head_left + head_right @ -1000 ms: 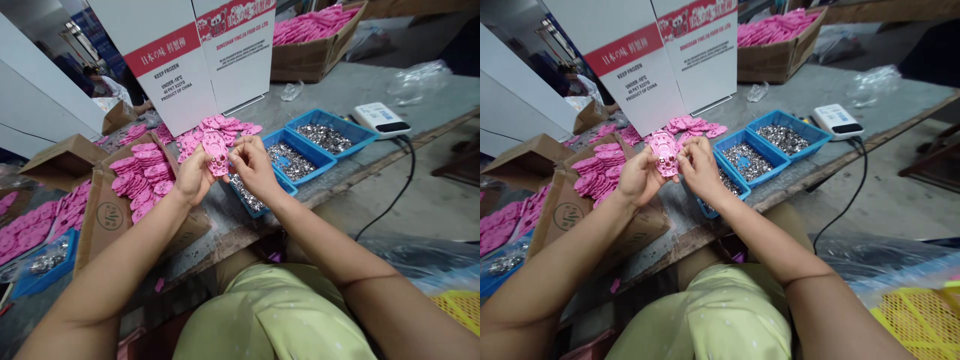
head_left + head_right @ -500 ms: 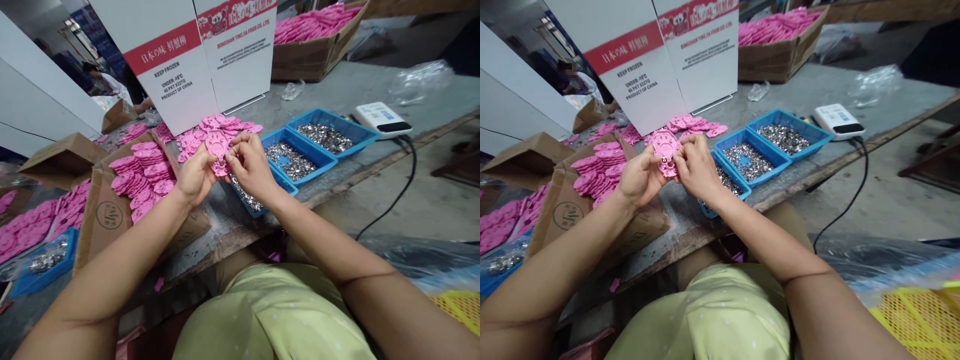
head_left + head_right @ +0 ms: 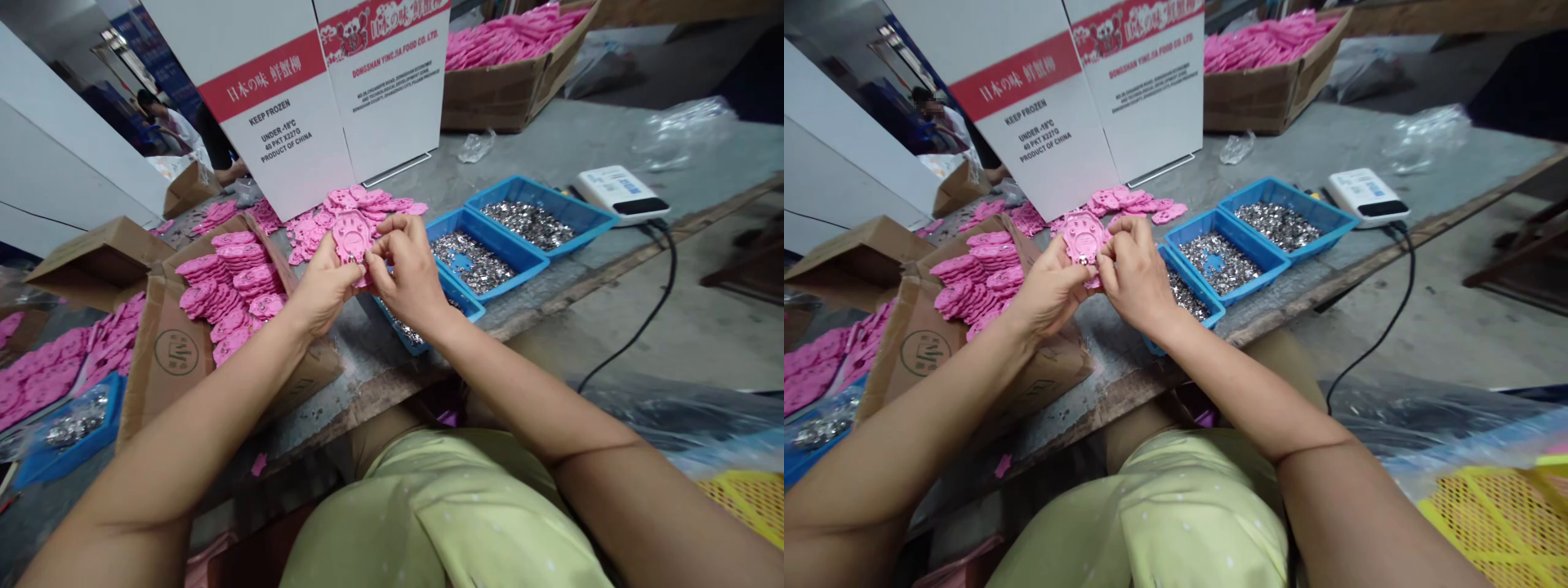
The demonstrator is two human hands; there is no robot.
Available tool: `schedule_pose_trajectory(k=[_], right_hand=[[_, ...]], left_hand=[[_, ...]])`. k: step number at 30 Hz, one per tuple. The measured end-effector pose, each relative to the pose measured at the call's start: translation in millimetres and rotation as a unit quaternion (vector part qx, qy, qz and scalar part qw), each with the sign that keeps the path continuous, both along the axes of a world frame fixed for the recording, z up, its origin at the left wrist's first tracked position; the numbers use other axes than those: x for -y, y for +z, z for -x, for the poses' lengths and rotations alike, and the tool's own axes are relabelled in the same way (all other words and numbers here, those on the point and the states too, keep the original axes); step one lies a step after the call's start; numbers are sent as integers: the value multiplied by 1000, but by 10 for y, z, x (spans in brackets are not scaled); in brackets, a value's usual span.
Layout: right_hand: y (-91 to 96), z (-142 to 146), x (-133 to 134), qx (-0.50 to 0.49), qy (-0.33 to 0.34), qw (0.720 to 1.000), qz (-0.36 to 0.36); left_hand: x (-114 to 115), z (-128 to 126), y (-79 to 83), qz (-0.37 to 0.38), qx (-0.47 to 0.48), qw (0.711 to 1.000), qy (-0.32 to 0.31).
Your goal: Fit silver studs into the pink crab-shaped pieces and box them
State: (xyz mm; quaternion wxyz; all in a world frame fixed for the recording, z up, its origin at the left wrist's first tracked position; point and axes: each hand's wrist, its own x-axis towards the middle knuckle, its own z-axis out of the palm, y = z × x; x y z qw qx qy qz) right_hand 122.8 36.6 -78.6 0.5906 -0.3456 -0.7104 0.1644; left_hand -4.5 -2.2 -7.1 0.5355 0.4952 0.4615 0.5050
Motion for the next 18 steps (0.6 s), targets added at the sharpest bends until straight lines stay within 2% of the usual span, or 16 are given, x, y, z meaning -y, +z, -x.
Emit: schedule_pose_trajectory(k=[8,12,13,15,16,18], right_hand=[[14,9,38,-53,41,997,30],[50,-242,-190,-74,45,993,86],[63,-380,-300,-72,20,992,102],[82,-724,-552,-56,-81,984,145],[84,-914,-677,-35,-150,973,172],[64,-1275,-888,54,-274,932,229]], left_hand=[[13,-12,18,-23,-19,1000,4],[12,12,27,-19,-54,998,10],[9,19,27,-16,-60,998,9],[1,31,24,-15,-62,998,8],[-3,36,22,-15,-61,998,8],[-11,40,20,-12,-55,998,6]])
